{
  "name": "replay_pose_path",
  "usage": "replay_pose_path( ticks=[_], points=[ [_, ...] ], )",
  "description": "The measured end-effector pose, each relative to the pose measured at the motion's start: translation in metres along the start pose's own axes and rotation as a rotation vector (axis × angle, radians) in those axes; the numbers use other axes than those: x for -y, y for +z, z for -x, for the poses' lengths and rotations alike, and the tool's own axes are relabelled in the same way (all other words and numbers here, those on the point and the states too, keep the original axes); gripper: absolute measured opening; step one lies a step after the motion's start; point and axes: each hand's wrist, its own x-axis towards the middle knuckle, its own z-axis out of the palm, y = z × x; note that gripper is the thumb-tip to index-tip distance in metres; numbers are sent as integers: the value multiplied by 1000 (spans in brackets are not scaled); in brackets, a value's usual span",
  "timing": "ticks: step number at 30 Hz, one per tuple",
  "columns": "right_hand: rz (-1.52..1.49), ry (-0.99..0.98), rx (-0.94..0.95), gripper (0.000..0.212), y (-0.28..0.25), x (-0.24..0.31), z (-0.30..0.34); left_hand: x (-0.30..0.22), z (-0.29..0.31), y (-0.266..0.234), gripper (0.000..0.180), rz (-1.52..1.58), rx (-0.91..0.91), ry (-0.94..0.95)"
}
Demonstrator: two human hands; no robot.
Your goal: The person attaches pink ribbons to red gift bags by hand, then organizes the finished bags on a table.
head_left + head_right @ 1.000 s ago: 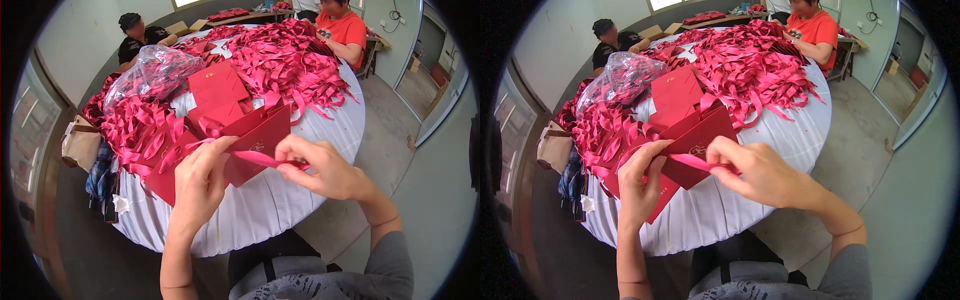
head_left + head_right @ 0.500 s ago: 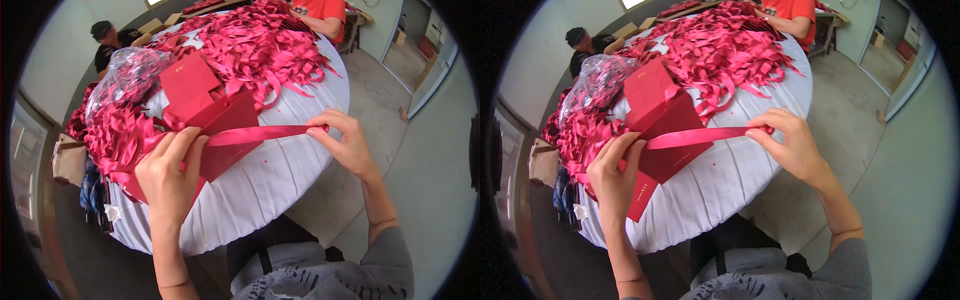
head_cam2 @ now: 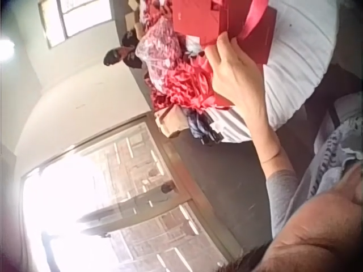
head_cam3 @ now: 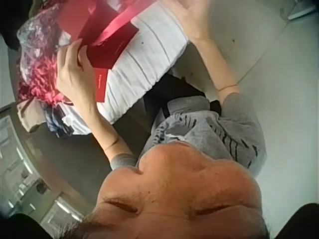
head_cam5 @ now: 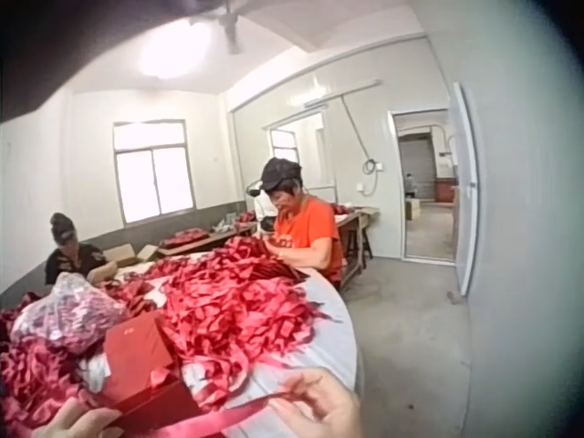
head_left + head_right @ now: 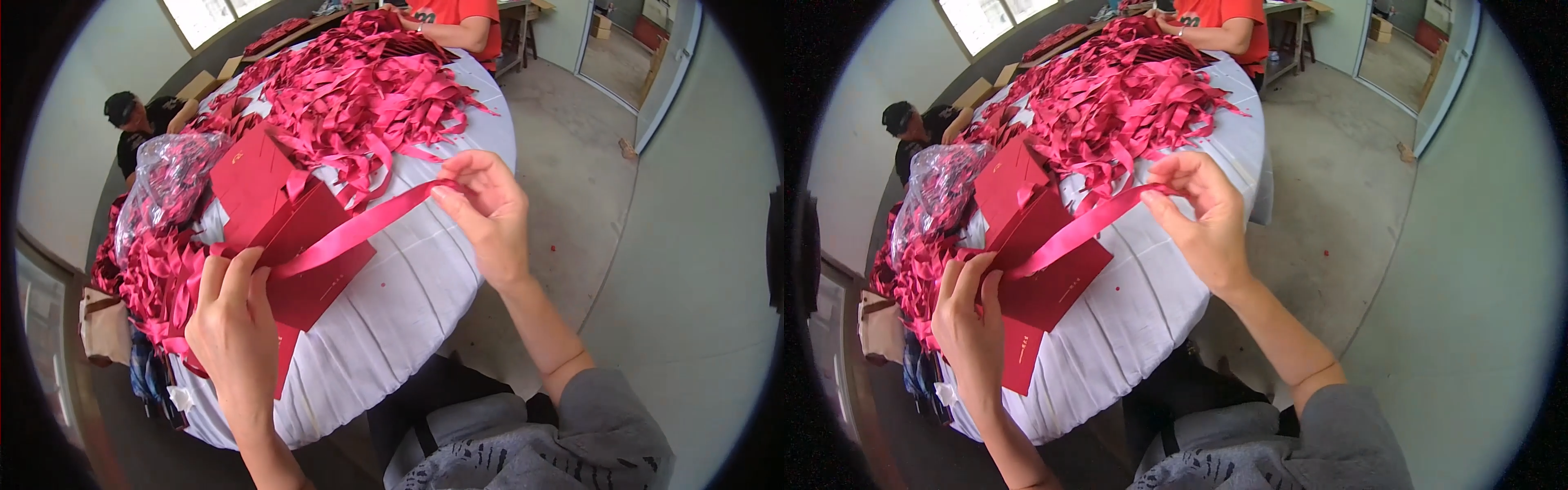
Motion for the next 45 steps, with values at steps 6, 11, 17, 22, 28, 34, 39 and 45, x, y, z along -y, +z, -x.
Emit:
replay_pose_path(
  ticks=[6,11,17,22,28,34,39,45],
  points=[
    [-482,194,-58,33,8,-5,-3,-3,-1,4,17,-41,41,-43],
    [-958,418,72,24,1,-11,-2,-5,-1,7,17,-36,4,-13],
    [-1243,452,89,17,14,-13,8,-6,-11,5,15,-52,63,46],
    [-651,49,257,9,11,17,3,-6,-22,-5,23,28,207,88],
    [-826,86,288,22,17,23,11,15,-30,17,21,392,201,29],
    [-379,394,402,33,29,23,11,26,-37,37,15,449,141,-41],
    [-141,384,456,12,49,11,4,31,-32,44,11,812,231,-214],
    [96,344,435,16,71,5,8,38,-25,51,12,939,215,-208]
  ],
)
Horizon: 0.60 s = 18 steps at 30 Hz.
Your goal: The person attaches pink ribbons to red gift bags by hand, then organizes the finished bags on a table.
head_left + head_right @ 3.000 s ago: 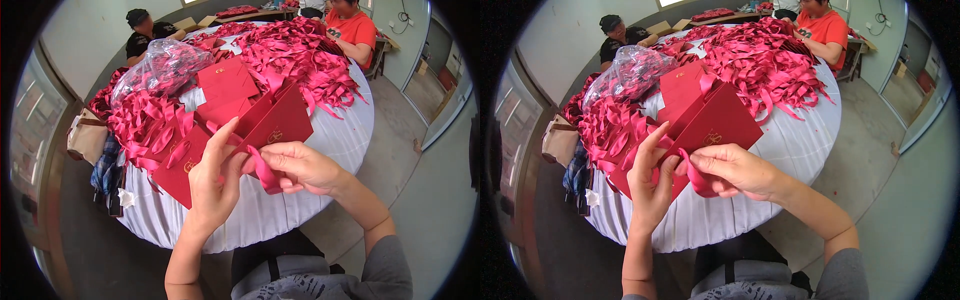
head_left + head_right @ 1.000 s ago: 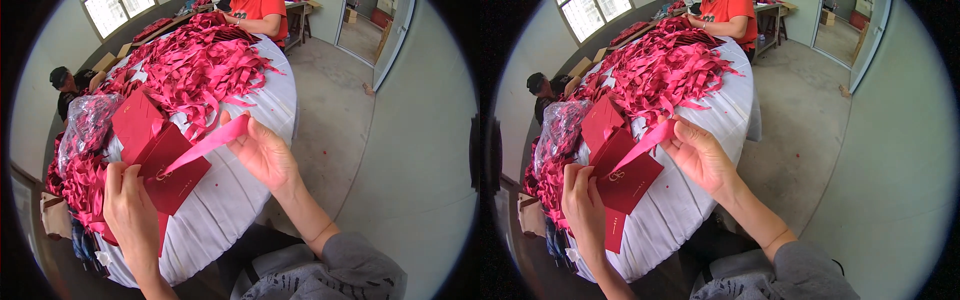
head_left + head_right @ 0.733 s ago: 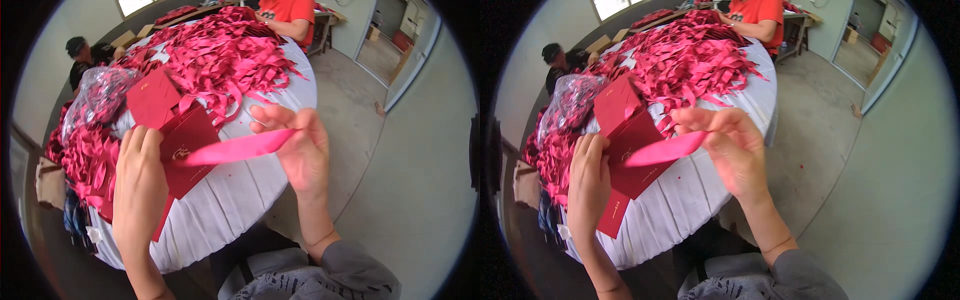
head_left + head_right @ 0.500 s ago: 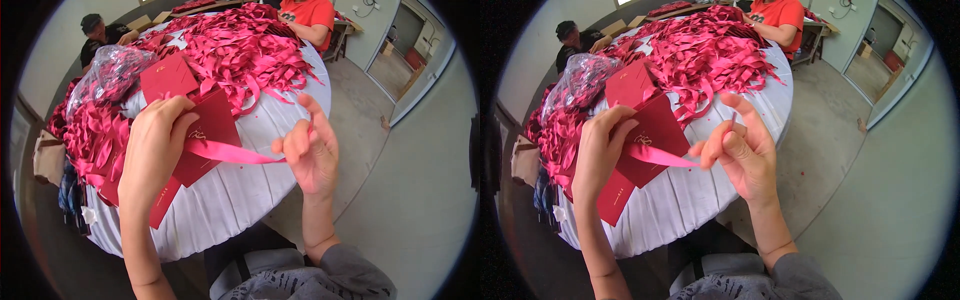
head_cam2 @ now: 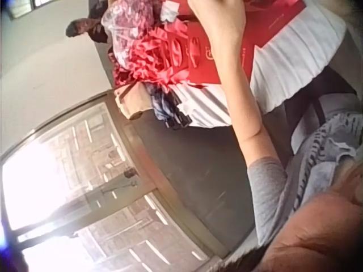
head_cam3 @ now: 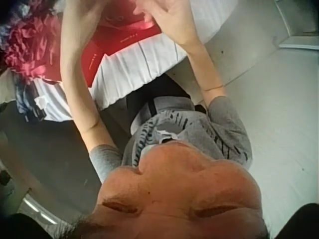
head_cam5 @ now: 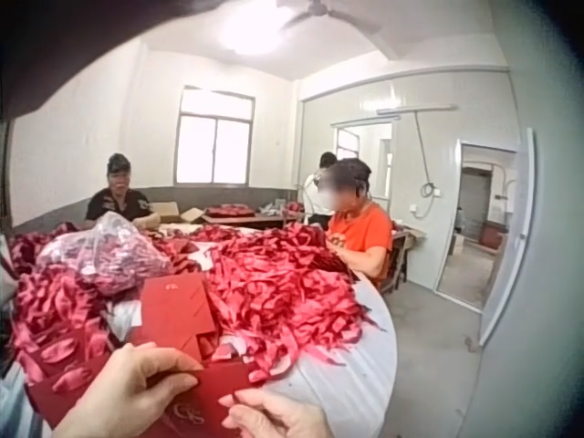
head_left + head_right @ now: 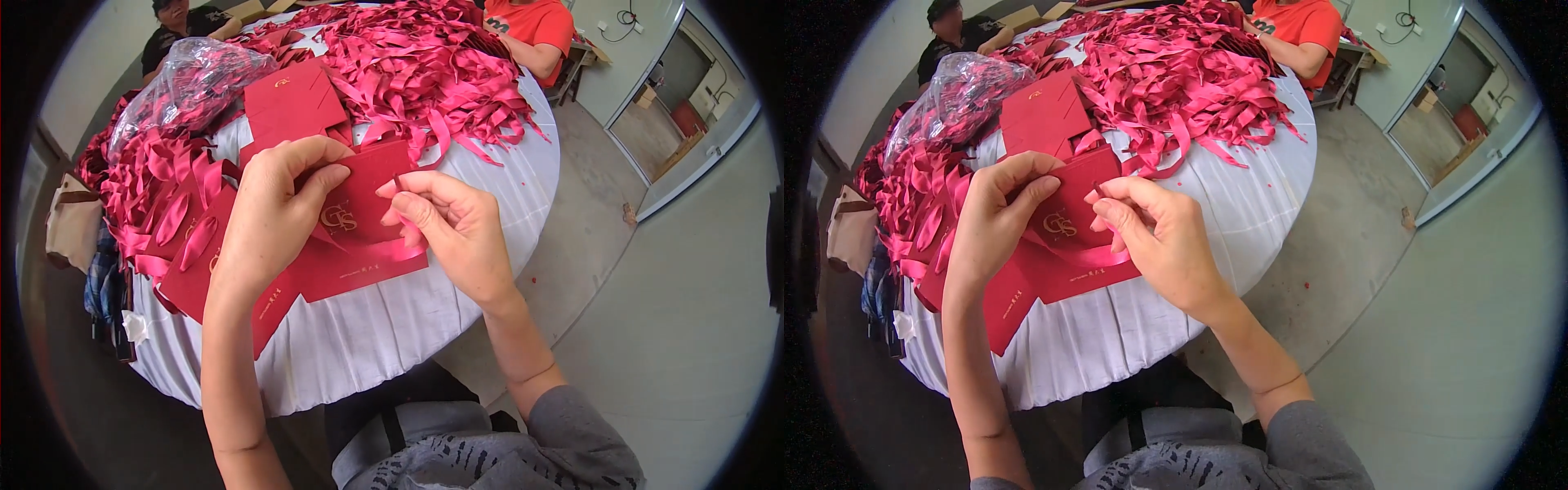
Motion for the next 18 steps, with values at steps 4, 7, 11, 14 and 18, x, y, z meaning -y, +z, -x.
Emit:
replay_pose_path(
  ticks=[4,7,11,14,18],
  points=[
    [100,17,13,15,7,5,-4,-1,2,-3,13,71,2,-40],
    [212,26,-24,13,11,6,-5,-7,4,-8,11,-15,73,-69],
    [326,-55,-47,14,13,2,-7,-7,5,-4,11,-11,28,-7],
    [377,-93,-25,14,12,4,-9,-1,8,-2,11,-26,-39,55],
    [437,-59,34,14,10,7,-9,-5,12,-2,14,-121,-45,42]
  ],
)
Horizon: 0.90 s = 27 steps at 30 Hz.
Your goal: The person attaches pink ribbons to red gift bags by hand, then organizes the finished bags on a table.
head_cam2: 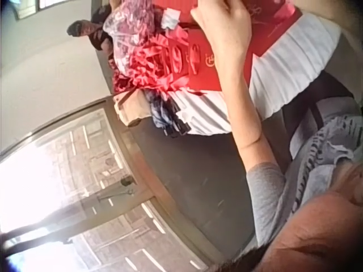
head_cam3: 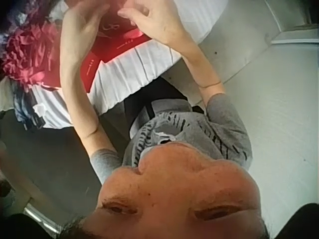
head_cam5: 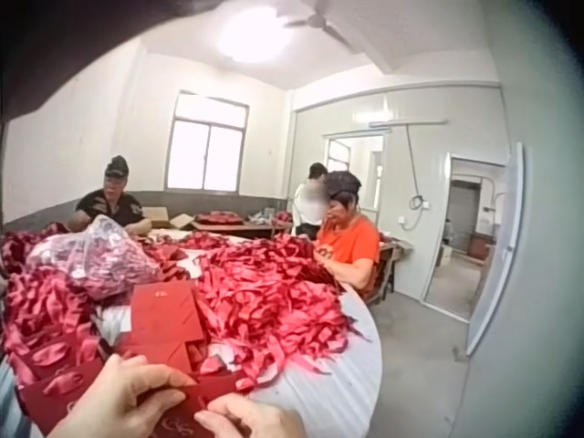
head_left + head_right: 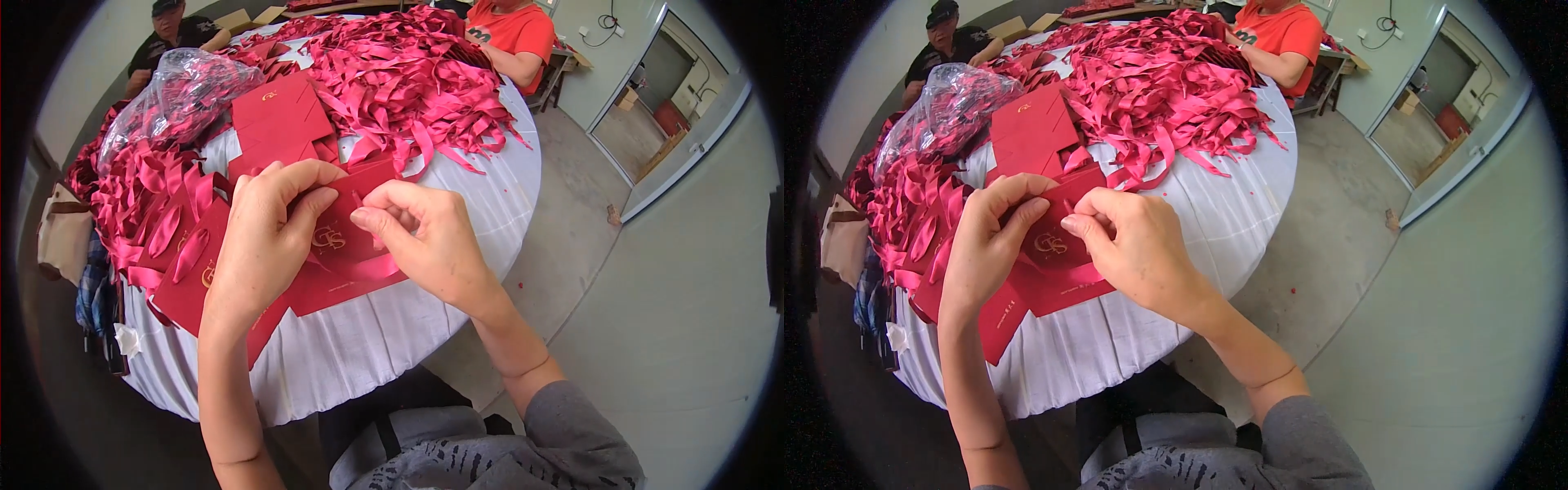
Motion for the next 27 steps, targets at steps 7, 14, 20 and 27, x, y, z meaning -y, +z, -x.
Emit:
replay_pose_path(
  ticks=[7,14,20,27],
  points=[
    [53,-2,16,13,-5,7,-2,-18,6,1,14,-225,-38,105],
    [-214,165,181,19,-14,5,-5,-31,13,13,19,-421,-138,307],
    [-404,152,139,20,-17,9,-4,-33,12,18,21,-460,-130,352],
    [-474,168,195,20,-16,6,-7,-33,11,16,20,-465,-133,372]
  ],
)
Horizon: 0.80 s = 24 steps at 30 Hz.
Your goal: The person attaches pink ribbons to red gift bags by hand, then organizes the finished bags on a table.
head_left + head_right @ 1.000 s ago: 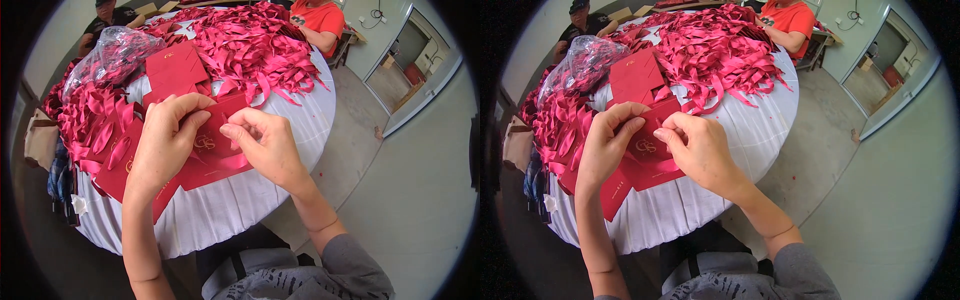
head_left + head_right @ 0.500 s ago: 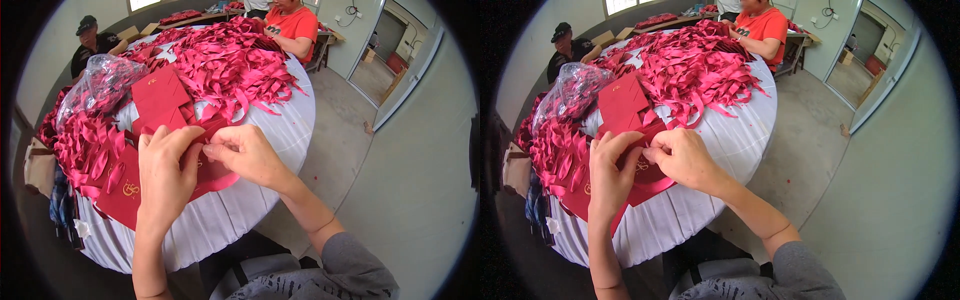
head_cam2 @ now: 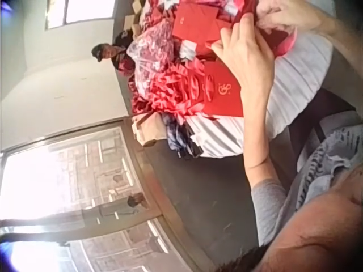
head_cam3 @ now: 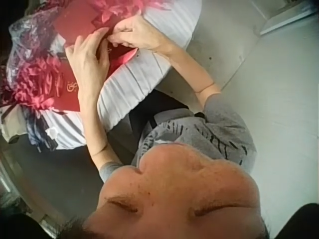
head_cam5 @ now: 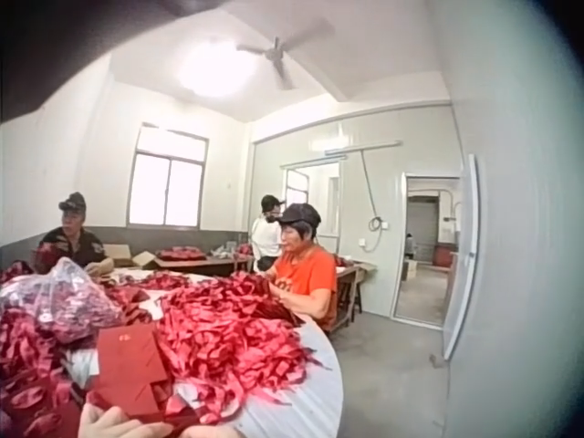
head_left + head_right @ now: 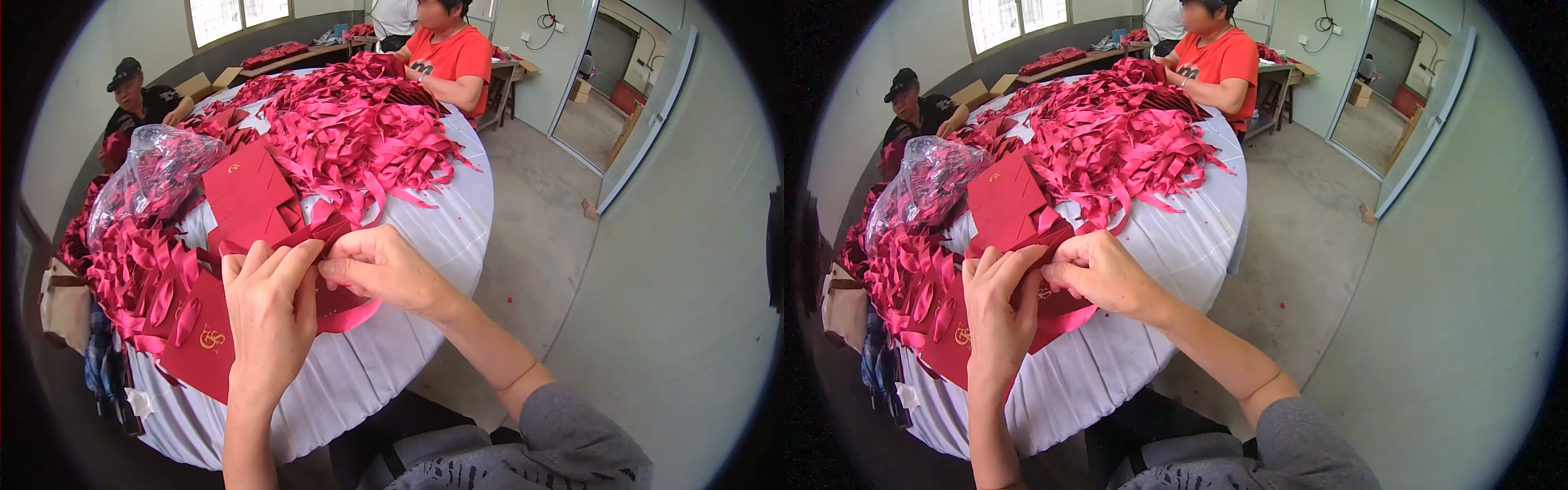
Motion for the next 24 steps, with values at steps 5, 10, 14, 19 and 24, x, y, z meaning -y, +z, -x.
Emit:
replay_pose_path(
  ticks=[5,10,14,19,24],
  points=[
    [-26,34,71,18,-5,-3,-1,0,1,2,20,-4,-8,-5],
    [45,-54,-16,17,2,-5,1,-3,1,0,21,-16,0,4],
    [264,-227,-131,17,0,-13,-2,-6,0,2,23,-15,-1,-3],
    [399,-96,-153,15,2,2,3,-2,2,2,24,-31,0,-44],
    [451,-479,-343,31,9,-6,7,1,3,-1,27,37,-45,-61]
  ],
)
